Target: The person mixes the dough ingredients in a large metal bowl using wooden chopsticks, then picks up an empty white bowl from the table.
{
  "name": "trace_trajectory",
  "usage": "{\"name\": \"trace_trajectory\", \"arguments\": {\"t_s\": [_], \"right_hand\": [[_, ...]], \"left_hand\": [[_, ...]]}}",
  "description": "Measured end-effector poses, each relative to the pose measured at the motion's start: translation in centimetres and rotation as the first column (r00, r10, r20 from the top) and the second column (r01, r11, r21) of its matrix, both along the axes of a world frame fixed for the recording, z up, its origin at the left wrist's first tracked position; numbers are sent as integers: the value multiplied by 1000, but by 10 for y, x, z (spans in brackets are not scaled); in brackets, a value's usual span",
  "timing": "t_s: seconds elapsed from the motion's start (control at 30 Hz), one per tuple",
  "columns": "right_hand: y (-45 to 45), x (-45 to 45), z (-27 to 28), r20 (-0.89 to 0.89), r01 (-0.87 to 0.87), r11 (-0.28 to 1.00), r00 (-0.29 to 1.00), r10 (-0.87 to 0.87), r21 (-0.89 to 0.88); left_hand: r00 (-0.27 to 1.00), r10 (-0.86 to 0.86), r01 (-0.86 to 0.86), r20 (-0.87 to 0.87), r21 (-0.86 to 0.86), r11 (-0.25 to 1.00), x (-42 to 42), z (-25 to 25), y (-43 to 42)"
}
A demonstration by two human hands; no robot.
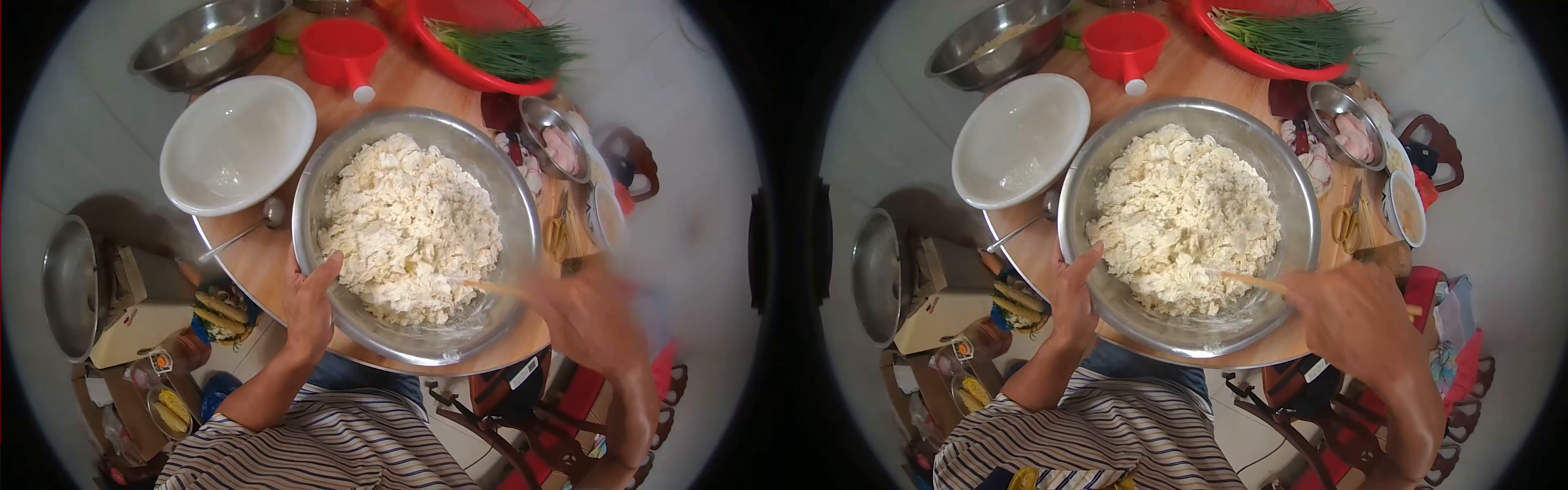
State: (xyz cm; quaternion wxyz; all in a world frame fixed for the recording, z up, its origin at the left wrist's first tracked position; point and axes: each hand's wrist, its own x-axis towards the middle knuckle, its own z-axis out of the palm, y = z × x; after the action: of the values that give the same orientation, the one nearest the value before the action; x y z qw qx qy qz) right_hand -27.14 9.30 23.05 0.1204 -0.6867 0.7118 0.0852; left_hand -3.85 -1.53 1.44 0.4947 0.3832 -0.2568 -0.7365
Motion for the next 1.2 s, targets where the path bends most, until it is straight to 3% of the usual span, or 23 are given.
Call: {"name": "trace_trajectory", "arguments": {"t_s": [0.03,0.07,0.17,0.4,0.47,0.5,0.57,0.67,0.7,0.77,0.87,0.9,0.97,1.07,1.2], "right_hand": [[6,-8,4,-61,83,983,995,-74,165],[10,-8,8,-97,3,986,995,14,167],[29,4,9,-126,26,995,992,-13,100],[42,30,10,-117,-21,977,992,47,213],[44,34,11,-225,-3,946,971,81,326],[44,32,11,-224,-2,945,971,79,327],[43,26,12,-455,32,948,882,123,317],[30,15,11,-560,23,962,817,137,271],[21,18,14,-564,21,962,814,141,271],[4,29,21,-477,39,878,851,221,477],[-1,37,23,-353,-28,827,896,270,562],[-4,39,24,-355,-26,826,895,270,564],[-10,40,26,-177,-135,826,946,271,547],[-13,36,19,-73,-132,859,979,193,494],[-9,13,11,-185,15,842,978,101,539]], "left_hand": [[1000,1,-1,-2,10,1000,-8,1,4],[999,31,-32,-25,-15,999,-10,1,8],[998,48,-49,-32,-22,999,-13,5,15],[999,35,-35,3,-82,996,-12,1,15],[999,39,-39,0,-77,996,-12,1,15],[999,44,-43,2,-72,996,-13,1,16],[999,37,-38,-9,-65,997,-12,2,16],[999,34,-36,-26,-56,998,-12,1,16],[999,41,-42,-26,-51,998,-12,1,16],[998,49,-51,-30,-66,997,-14,0,15],[998,57,-58,-16,-70,996,-15,1,15],[998,61,-61,-1,-65,996,-15,2,15],[998,50,-48,30,-87,995,-14,2,15],[997,39,-31,74,-105,994,-12,1,14],[996,54,-46,71,-110,993,-13,-3,16]]}}
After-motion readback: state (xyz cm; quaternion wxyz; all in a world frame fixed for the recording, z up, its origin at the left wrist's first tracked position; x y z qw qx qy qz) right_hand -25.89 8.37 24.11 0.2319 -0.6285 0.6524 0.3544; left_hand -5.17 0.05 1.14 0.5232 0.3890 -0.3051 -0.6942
